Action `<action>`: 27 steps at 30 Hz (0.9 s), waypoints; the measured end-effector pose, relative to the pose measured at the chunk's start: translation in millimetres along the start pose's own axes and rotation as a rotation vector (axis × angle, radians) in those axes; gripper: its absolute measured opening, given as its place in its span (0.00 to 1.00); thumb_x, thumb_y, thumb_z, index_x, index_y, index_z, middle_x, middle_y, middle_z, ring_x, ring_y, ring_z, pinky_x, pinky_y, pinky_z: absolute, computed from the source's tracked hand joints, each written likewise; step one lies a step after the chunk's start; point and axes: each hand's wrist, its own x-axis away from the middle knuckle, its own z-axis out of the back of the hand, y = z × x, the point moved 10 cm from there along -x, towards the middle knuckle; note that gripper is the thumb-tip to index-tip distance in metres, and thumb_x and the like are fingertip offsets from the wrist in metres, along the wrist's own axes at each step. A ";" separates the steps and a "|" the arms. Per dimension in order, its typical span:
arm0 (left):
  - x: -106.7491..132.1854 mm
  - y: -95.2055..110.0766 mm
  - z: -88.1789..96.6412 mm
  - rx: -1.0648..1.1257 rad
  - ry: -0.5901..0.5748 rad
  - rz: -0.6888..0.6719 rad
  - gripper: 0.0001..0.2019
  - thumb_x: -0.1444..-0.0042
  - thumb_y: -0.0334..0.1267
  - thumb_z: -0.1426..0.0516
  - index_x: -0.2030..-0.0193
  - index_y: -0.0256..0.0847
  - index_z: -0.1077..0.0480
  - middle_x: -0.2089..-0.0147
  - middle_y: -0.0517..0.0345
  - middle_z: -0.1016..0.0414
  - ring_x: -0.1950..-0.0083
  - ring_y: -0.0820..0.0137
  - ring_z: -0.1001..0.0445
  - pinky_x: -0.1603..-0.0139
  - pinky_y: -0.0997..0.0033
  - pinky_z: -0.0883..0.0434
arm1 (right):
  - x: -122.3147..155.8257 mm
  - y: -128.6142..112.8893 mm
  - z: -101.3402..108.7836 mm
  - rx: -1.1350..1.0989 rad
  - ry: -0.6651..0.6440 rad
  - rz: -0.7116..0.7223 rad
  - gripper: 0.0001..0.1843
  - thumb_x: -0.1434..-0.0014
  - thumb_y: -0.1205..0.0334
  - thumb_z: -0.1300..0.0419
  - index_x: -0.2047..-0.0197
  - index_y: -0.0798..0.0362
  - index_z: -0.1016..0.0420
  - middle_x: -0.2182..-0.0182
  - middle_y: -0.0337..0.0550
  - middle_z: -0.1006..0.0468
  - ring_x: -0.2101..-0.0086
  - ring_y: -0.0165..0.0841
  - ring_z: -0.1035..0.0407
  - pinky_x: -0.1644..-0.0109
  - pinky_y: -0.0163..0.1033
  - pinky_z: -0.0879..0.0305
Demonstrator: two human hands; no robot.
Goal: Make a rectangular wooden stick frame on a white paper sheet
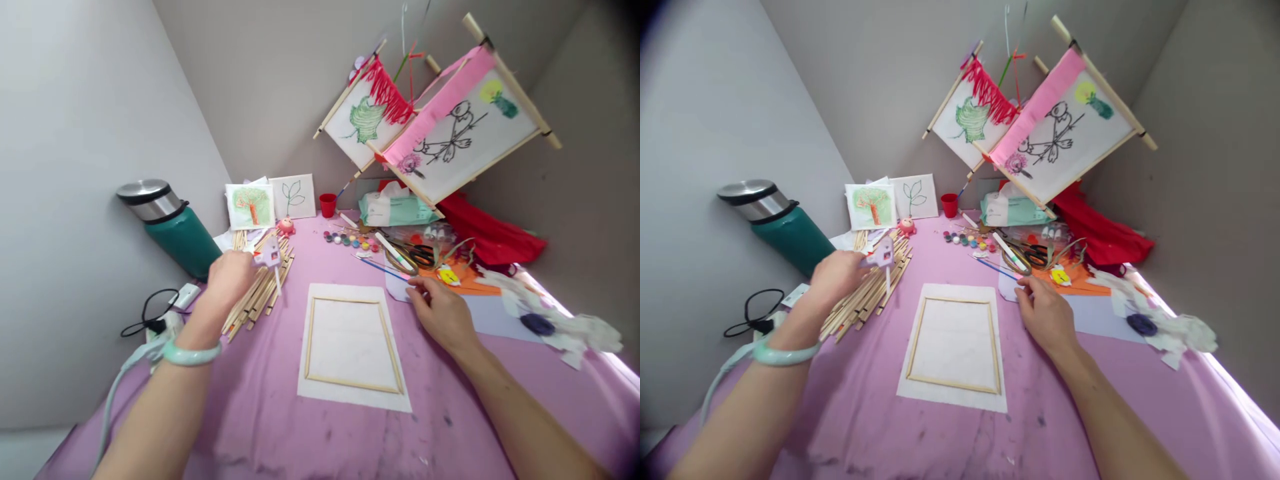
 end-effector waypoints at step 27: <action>144.9 77.1 99.9 0.711 0.607 -0.507 0.18 0.40 0.30 0.47 0.43 0.37 0.39 0.43 0.43 0.40 0.43 0.62 0.35 0.44 0.58 0.31 | 47.9 -250.5 -30.8 -1.376 -0.540 0.187 0.15 0.38 0.48 0.48 0.51 0.43 0.31 0.53 0.41 0.26 0.51 0.36 0.33 0.47 0.46 0.35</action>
